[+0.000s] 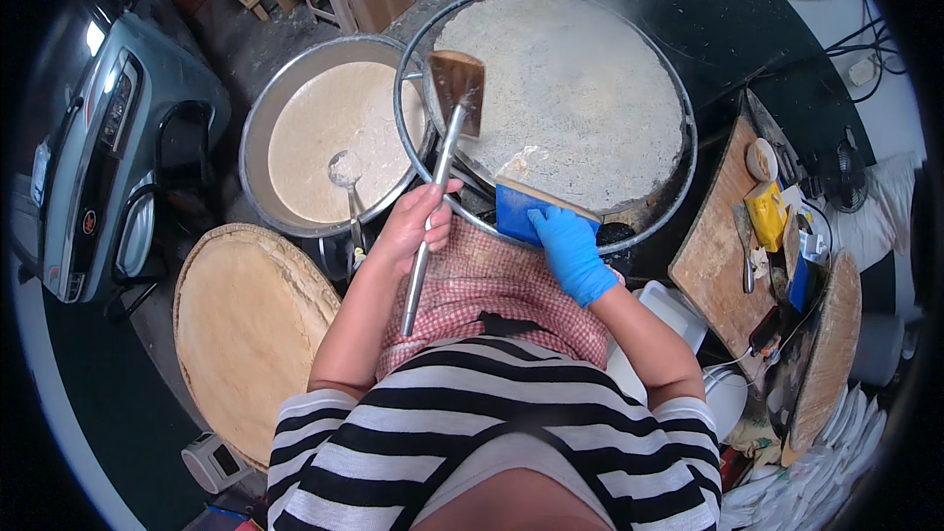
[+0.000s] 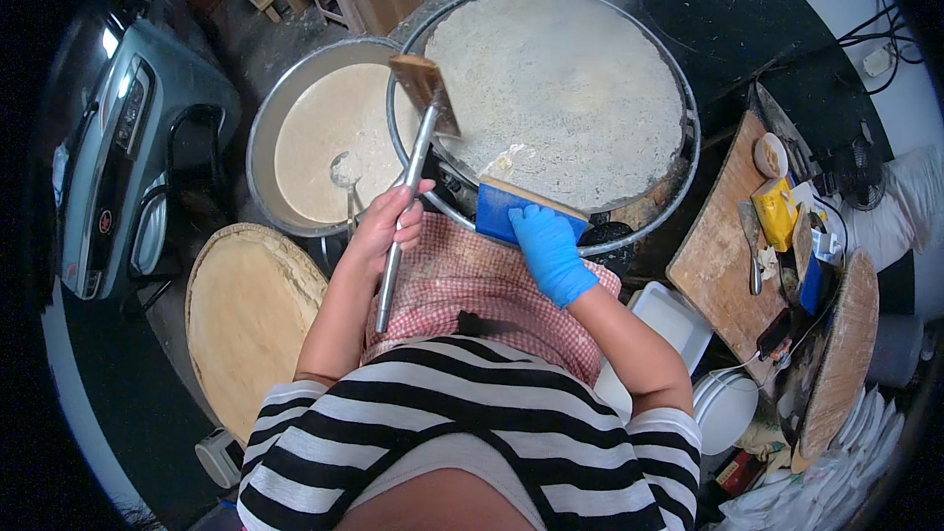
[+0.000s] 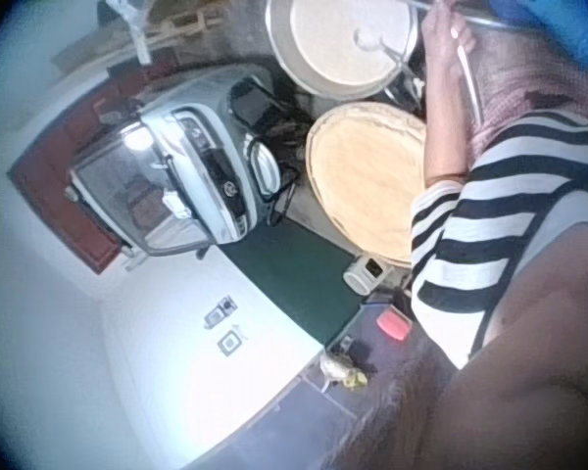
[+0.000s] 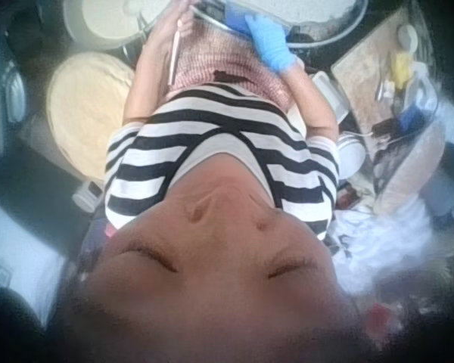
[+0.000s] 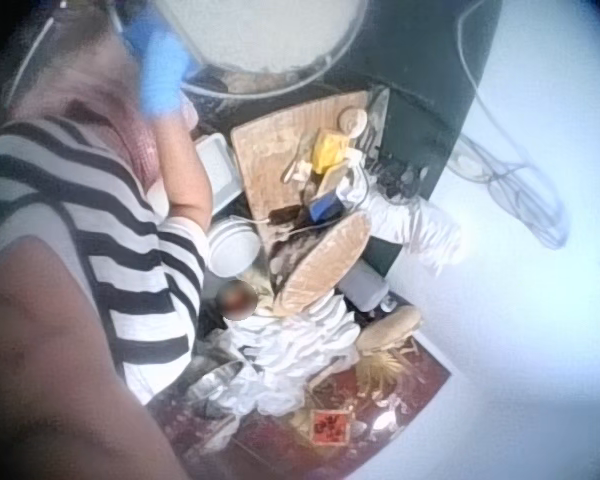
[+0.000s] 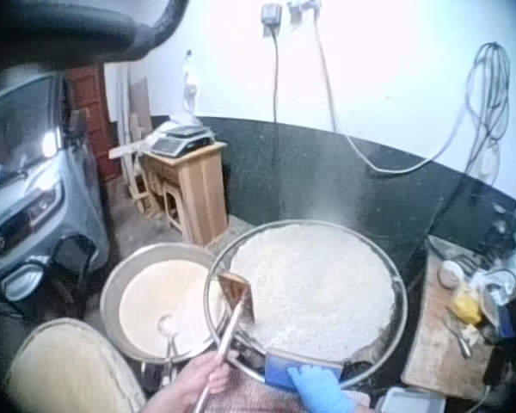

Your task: The person ladles batter onto a hot griddle, spreads it into a thin circle, cooks it, then lifts and folds the crepe before placing it on a tray. The cycle repeats with a second crepe.

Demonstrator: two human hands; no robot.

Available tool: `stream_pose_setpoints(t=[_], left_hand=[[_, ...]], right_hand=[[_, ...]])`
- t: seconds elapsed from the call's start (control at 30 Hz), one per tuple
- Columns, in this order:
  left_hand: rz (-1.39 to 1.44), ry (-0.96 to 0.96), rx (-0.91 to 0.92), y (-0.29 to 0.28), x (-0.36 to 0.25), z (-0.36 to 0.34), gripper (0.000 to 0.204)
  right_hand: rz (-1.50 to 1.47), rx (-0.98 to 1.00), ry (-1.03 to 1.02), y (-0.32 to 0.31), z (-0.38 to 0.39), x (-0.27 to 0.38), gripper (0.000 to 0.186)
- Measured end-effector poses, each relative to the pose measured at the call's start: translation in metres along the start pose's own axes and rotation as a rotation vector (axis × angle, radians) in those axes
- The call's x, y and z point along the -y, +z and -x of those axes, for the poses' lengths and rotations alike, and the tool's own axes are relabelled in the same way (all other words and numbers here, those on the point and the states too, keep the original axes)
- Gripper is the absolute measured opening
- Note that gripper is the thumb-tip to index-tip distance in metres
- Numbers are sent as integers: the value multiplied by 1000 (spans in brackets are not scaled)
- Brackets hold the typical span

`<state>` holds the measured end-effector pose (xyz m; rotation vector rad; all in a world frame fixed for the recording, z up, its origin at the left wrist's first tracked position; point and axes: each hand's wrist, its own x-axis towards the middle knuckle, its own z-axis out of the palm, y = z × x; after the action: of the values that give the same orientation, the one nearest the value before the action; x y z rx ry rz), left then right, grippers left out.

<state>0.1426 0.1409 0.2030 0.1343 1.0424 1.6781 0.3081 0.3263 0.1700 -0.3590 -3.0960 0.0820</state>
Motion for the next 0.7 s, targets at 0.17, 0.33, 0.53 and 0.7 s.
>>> stream_pose_setpoints(t=[0.17,0.33,0.53,0.7], left_hand=[[15,24,-76,-22,9,17,32],[41,57,-82,-28,15,21,33],[41,61,-83,-33,18,19,32],[45,57,-87,-34,20,18,31]], right_hand=[[-85,-115,208,-7,-14,-28,32],[-178,14,120,0,-34,-13,36],[-235,-76,35,1,-9,-10,19],[-406,-99,296,1,-5,-32,22]])
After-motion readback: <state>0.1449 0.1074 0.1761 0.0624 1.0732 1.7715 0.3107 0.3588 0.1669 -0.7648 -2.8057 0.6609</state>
